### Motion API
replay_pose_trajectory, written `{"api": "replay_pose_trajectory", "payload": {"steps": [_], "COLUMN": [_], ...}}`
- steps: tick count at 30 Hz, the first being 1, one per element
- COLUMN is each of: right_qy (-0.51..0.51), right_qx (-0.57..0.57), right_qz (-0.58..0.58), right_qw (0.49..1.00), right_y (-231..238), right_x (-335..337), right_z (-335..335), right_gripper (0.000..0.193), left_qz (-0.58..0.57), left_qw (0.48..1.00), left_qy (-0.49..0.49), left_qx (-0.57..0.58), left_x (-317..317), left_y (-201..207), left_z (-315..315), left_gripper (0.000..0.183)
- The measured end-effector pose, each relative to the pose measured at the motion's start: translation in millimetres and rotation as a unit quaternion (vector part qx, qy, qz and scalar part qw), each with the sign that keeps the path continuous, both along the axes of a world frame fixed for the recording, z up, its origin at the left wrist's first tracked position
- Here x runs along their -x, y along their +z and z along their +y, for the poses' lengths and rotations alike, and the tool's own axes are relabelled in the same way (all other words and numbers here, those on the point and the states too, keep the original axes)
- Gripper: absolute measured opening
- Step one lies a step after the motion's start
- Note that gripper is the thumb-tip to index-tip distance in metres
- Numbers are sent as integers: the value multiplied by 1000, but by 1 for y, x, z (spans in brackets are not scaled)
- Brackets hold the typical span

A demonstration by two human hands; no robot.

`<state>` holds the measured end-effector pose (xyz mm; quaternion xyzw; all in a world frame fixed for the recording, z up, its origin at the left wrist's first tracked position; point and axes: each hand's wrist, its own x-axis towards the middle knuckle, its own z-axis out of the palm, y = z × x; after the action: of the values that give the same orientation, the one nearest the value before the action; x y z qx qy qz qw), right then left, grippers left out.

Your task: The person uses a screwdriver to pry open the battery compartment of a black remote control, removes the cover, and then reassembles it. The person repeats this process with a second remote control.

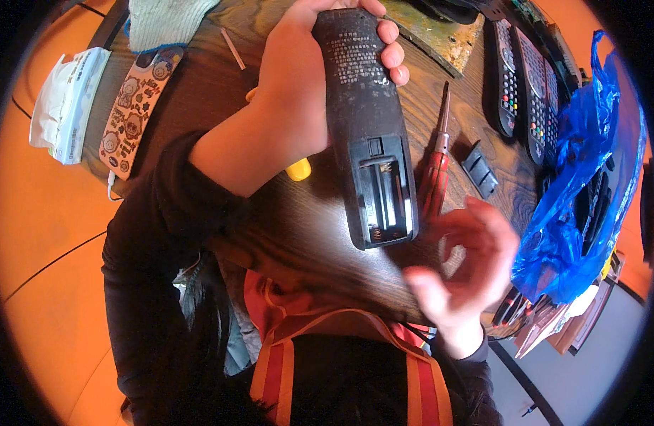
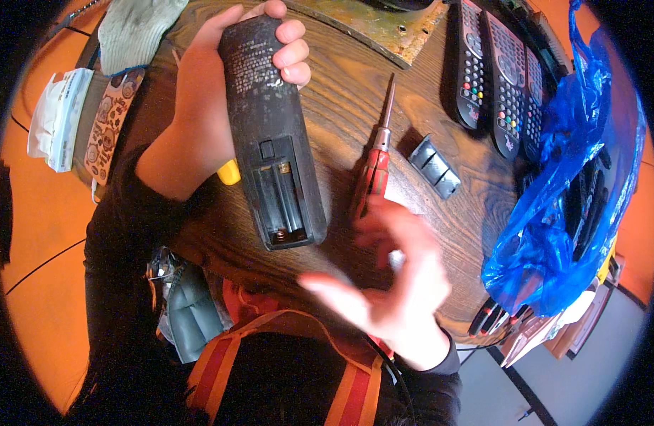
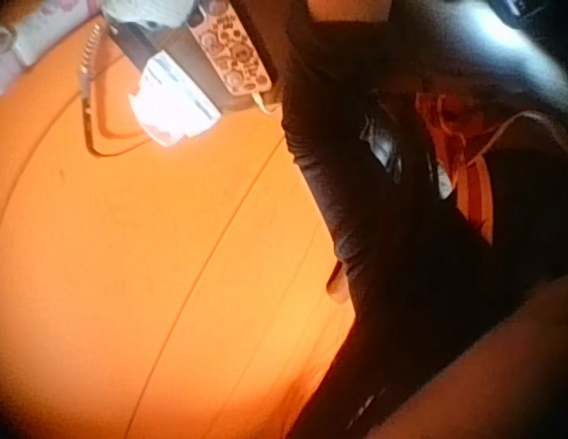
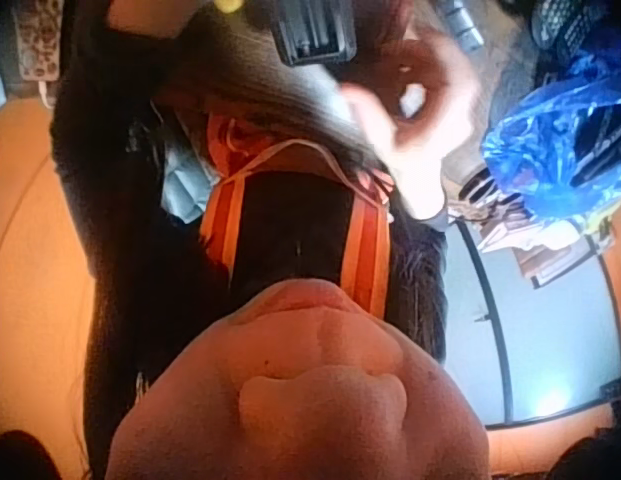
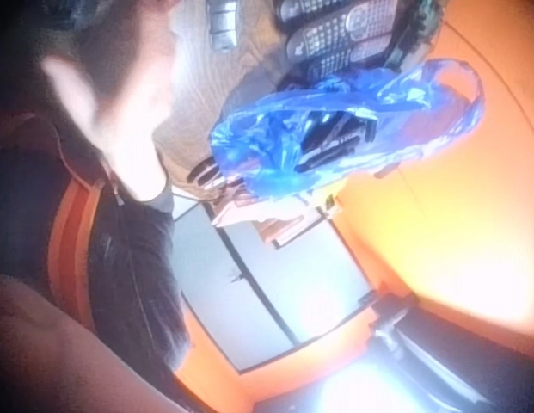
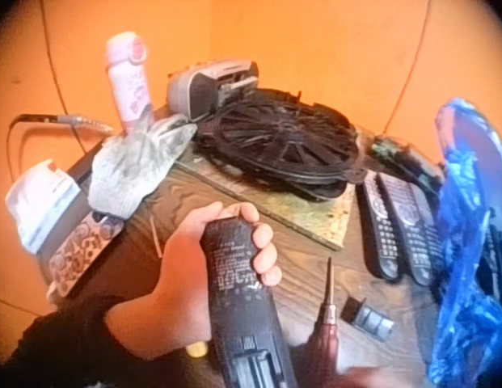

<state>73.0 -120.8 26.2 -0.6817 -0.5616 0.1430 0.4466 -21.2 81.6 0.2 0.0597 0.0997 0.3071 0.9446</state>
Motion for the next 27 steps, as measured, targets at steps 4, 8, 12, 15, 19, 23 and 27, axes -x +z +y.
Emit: {"api": "replay_pose_trajectory", "payload": {"steps": [4, 8, 12, 15, 19, 23, 27], "right_qy": [54, 93, 35, 9, -45, -38, -19], "right_qx": [37, -19, -55, -34, -29, 104, 103], "right_qz": [-71, -118, -119, -110, -15, -213, -221], "right_qw": [995, 989, 991, 993, 998, 971, 970], "right_y": [-3, -2, 1, 3, 6, 4, 4], "right_x": [16, 12, -5, -15, -15, -6, 0], "right_z": [4, 7, 8, 5, 0, 4, 6], "right_gripper": [72, 52, 55, 56, 63, 53, 47], "left_qz": [-8, -86, 17, 30, 6, 81, 98], "left_qw": [989, 977, 936, 868, 928, 928, 941], "left_qy": [-3, -65, -162, -186, -140, -67, -60], "left_qx": [-147, -182, -312, -459, -345, -357, -317], "left_x": [3, -1, -6, -4, -3, 0, 0], "left_y": [-1, 3, 8, 10, 11, 11, 7], "left_z": [-5, -8, -26, -36, -28, -22, -18], "left_gripper": [29, 46, 66, 69, 58, 72, 72]}}
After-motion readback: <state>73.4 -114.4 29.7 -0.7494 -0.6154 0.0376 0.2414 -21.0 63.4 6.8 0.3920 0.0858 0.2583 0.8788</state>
